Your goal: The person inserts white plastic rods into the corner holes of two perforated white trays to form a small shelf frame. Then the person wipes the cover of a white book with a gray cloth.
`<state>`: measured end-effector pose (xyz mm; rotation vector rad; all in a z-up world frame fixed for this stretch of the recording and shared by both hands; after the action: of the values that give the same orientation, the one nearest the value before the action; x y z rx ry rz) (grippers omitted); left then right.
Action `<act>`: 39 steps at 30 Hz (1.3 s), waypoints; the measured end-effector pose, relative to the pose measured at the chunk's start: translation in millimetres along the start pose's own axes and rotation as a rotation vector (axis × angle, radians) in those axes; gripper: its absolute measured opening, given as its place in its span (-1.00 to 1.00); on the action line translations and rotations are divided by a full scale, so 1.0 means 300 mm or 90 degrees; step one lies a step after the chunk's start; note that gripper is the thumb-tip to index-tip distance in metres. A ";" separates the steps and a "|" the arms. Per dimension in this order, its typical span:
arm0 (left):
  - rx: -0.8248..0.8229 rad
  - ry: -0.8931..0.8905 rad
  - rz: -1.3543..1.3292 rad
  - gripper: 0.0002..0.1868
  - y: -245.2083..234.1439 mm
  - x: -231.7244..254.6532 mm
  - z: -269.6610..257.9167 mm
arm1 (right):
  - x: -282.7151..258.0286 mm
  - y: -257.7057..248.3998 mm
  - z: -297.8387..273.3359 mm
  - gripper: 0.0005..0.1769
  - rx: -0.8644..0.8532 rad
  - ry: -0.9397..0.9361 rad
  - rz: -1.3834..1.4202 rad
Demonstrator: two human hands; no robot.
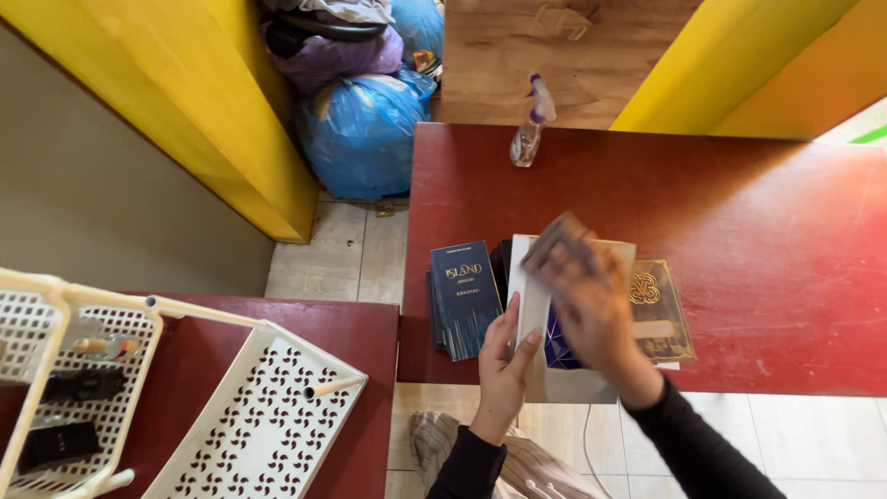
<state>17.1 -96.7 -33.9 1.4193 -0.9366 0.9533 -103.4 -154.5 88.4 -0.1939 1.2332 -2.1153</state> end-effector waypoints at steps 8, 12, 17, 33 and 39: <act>0.012 -0.037 0.019 -0.46 0.044 -0.051 -0.021 | 0.053 -0.028 -0.073 -0.63 -0.066 -0.043 0.001; -0.016 -0.023 -0.015 -0.37 0.107 -0.040 -0.039 | 0.157 -0.074 -0.052 -0.66 0.014 0.061 -0.021; -0.017 0.002 -0.016 -0.40 0.129 -0.067 -0.072 | 0.043 -0.075 -0.154 -0.59 0.001 -0.020 -0.001; 0.016 -0.036 -0.072 -0.58 0.133 -0.130 -0.164 | 0.006 -0.068 -0.288 -0.46 -0.134 -0.061 0.038; 0.014 0.054 -0.009 -0.56 0.127 -0.111 -0.185 | 0.082 -0.082 -0.226 -0.60 -0.076 -0.054 0.015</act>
<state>-32.7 -42.4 -49.1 1.3919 -0.8546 1.0079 -163.5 -112.9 66.9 -0.3174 1.3052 -1.9935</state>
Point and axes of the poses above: each hand's wrist, its own z-axis towards the middle knuckle, its own y-axis out of the palm, x = y × z, the point moved 4 cm from there along z, towards the middle knuckle, and after that the axes turned 2 degrees about -x, right-handed, at the moved point
